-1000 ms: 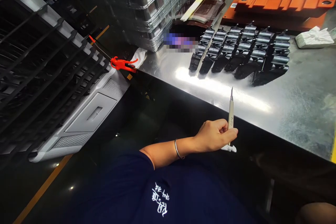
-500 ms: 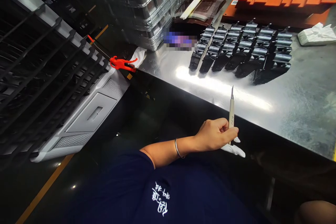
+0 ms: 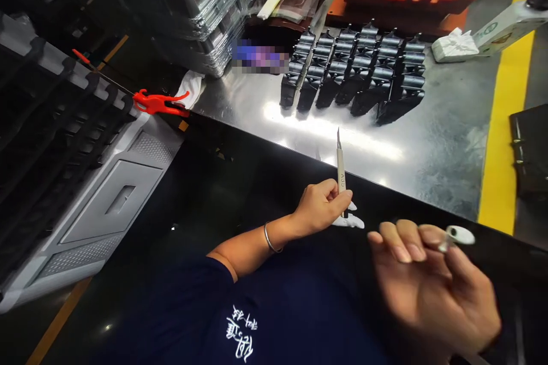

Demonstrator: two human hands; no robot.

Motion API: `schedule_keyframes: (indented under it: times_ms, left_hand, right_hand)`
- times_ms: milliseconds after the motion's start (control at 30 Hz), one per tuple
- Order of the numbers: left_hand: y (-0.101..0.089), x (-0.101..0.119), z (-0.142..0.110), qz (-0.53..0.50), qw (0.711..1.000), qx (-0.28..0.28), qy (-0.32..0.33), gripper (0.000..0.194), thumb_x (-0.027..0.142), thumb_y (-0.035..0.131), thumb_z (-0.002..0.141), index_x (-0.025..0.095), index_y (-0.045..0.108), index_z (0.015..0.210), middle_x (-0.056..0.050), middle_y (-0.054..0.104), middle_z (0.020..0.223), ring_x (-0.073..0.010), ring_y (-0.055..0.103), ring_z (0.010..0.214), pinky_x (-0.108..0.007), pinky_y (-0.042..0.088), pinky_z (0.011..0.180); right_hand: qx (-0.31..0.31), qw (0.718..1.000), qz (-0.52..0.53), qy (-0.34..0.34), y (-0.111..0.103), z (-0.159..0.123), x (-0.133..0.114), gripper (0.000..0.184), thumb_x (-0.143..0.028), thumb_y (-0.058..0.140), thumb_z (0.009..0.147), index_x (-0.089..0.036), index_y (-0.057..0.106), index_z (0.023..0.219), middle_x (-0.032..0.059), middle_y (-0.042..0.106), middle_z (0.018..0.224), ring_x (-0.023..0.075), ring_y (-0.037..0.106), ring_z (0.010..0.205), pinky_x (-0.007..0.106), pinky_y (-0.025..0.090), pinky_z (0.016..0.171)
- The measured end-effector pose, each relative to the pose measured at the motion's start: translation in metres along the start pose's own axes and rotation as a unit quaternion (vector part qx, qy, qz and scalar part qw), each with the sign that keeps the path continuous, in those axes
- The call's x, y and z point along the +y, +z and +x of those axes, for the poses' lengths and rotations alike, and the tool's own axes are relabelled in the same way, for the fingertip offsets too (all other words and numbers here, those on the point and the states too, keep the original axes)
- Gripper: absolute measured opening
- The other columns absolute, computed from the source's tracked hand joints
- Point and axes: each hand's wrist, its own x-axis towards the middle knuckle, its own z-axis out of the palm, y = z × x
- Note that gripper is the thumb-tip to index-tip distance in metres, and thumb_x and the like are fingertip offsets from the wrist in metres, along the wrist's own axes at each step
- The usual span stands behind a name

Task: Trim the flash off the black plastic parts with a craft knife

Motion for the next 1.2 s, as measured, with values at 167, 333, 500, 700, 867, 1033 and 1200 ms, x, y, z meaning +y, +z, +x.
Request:
schedule_keyframes:
  times_ms: [167, 333, 500, 700, 867, 1033, 1200]
  left_hand:
    - [0.001, 0.0, -0.001, -0.002, 1.0, -0.008, 0.005, 0.037, 0.04, 0.057, 0.083, 0.02, 0.038, 0.058, 0.007, 0.039, 0.051, -0.0069, 0.034, 0.051, -0.023, 0.029, 0.051]
    - [0.0, 0.001, -0.003, -0.014, 1.0, -0.011, 0.002, 0.037, 0.041, 0.057, 0.083, 0.02, 0.04, 0.058, 0.007, 0.041, 0.052, -0.0072, 0.036, 0.051, -0.023, 0.03, 0.051]
    - [0.0, 0.002, -0.005, -0.02, 1.0, -0.009, 0.001, 0.036, 0.041, 0.057, 0.083, 0.02, 0.041, 0.059, 0.006, 0.042, 0.052, -0.0073, 0.038, 0.05, -0.022, 0.031, 0.05]
    - [0.0, -0.001, -0.005, -0.013, 1.0, -0.014, -0.008, 0.036, 0.039, 0.057, 0.085, 0.02, 0.04, 0.06, 0.006, 0.042, 0.051, -0.0084, 0.045, 0.05, -0.021, 0.03, 0.049]
    - [-0.001, 0.0, -0.005, -0.009, 1.0, 0.009, 0.027, 0.037, 0.04, 0.059, 0.084, 0.02, 0.042, 0.058, 0.006, 0.043, 0.053, -0.0074, 0.039, 0.05, -0.022, 0.031, 0.05]
    - [-0.004, 0.003, -0.004, -0.015, 0.999, 0.009, 0.034, 0.037, 0.041, 0.057, 0.083, 0.02, 0.041, 0.058, 0.006, 0.041, 0.052, -0.0074, 0.036, 0.05, -0.023, 0.03, 0.049]
    - [-0.003, 0.004, -0.005, -0.009, 0.999, 0.008, 0.032, 0.037, 0.039, 0.057, 0.083, 0.02, 0.039, 0.057, 0.007, 0.038, 0.052, -0.0075, 0.034, 0.051, -0.023, 0.03, 0.051]
  right_hand:
    - [-0.011, 0.997, 0.05, 0.052, 0.007, 0.011, 0.019, 0.019, -0.032, 0.073, 0.08, -0.02, 0.06, 0.073, -0.0044, 0.04, 0.064, 0.0111, 0.048, 0.061, 0.035, 0.061, 0.082]
    - [-0.025, 0.996, 0.061, 0.058, 0.002, 0.01, 0.022, 0.017, -0.032, 0.069, 0.084, -0.02, 0.06, 0.076, -0.0042, 0.041, 0.066, 0.0115, 0.048, 0.063, 0.038, 0.06, 0.089]
    - [-0.046, 0.997, 0.042, 0.039, 0.003, 0.007, 0.027, 0.019, -0.034, 0.067, 0.088, -0.02, 0.061, 0.077, -0.0036, 0.043, 0.067, 0.0126, 0.049, 0.065, 0.045, 0.058, 0.092]
    - [-0.111, 0.983, -0.101, -0.106, 0.001, -0.004, 0.031, 0.009, -0.028, 0.06, 0.093, -0.022, 0.064, 0.089, -0.0014, 0.053, 0.074, 0.0171, 0.058, 0.077, 0.05, 0.054, 0.095]
    - [-0.113, 0.933, -0.267, -0.212, -0.01, -0.004, 0.038, 0.01, -0.021, 0.057, 0.095, -0.023, 0.065, 0.101, 0.0017, 0.061, 0.087, 0.0229, 0.061, 0.098, 0.057, 0.038, 0.109]
    - [-0.092, 0.959, -0.149, -0.221, -0.008, 0.0, 0.034, 0.008, -0.022, 0.059, 0.092, -0.023, 0.066, 0.095, -0.0001, 0.059, 0.079, 0.0204, 0.061, 0.086, 0.053, 0.049, 0.099]
    - [-0.055, 0.995, -0.04, -0.072, 0.0, 0.001, 0.019, 0.013, -0.033, 0.068, 0.086, -0.021, 0.067, 0.081, -0.0014, 0.053, 0.073, 0.0155, 0.058, 0.077, 0.041, 0.055, 0.095]
